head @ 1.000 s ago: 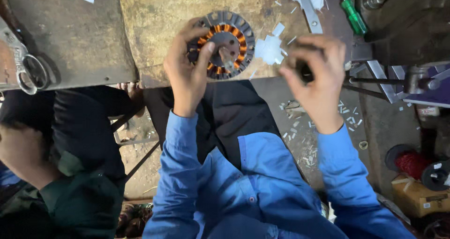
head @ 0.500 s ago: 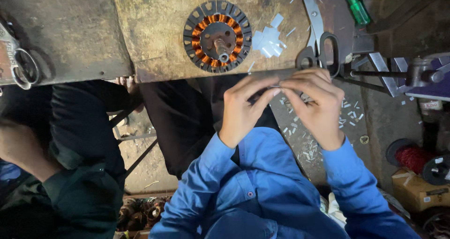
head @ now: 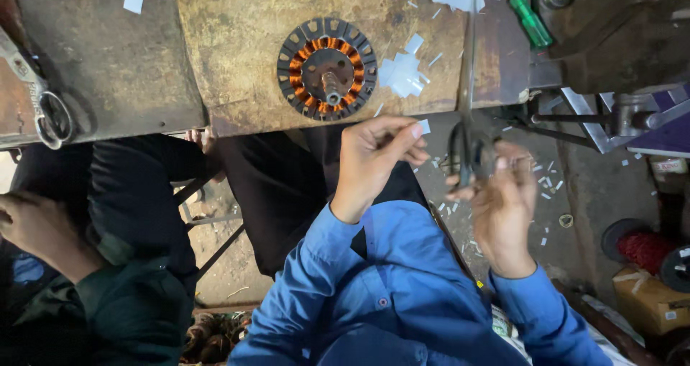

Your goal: The person cuts a white plastic sheet into small rectangular pieces using scissors and inserts them into the slots of a motor stator. The person repeatedly cuts and places the pieces into the stator slots.

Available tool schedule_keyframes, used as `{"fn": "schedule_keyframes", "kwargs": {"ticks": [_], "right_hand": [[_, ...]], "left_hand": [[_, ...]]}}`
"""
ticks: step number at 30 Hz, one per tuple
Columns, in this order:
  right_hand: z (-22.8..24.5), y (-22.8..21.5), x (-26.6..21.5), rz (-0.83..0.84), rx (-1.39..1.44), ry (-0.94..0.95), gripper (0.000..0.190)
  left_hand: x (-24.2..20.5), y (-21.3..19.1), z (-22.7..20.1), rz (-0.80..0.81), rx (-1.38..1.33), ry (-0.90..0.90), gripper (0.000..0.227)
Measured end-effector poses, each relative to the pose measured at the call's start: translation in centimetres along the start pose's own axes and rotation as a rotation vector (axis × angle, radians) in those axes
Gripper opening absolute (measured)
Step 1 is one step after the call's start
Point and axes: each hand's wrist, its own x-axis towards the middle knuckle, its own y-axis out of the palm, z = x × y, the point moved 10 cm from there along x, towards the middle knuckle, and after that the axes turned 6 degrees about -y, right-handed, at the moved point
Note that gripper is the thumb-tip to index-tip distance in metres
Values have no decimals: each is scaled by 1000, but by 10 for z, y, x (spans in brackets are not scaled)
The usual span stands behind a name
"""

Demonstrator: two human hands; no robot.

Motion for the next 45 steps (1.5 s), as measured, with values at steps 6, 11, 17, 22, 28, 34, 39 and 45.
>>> {"fn": "schedule_keyframes", "kwargs": {"ticks": [6, 11, 17, 22, 28, 34, 39, 45], "right_hand": [[-46, 22, -32, 598, 94, 377, 50], [-31, 7, -10, 583, -984, -47, 43], [-42, 4, -7, 594, -914, 153, 20], [-39, 14, -17, 643, -726, 76, 28], [-31, 36, -17, 601, -711, -78, 44], [-53, 40, -21, 551, -479, 22, 49], [-59, 43, -25, 622, -479, 80, 49], [-49, 49, -24, 712, -731, -24, 40]], "left_hand": [[4, 15, -13, 32, -32, 11, 17], [2, 19, -26, 32, -8, 38, 15], [-11, 18, -43, 47, -21, 53, 15], [-22, 9, -47, 2, -146, -42, 15], [-22, 4, -49, -65, -46, 103, 20], [-21, -10, -23, -81, -169, 25, 19], [-20, -12, -26, -75, -122, 17, 20], [-22, -26, -30, -60, -64, 22, 17]]}}
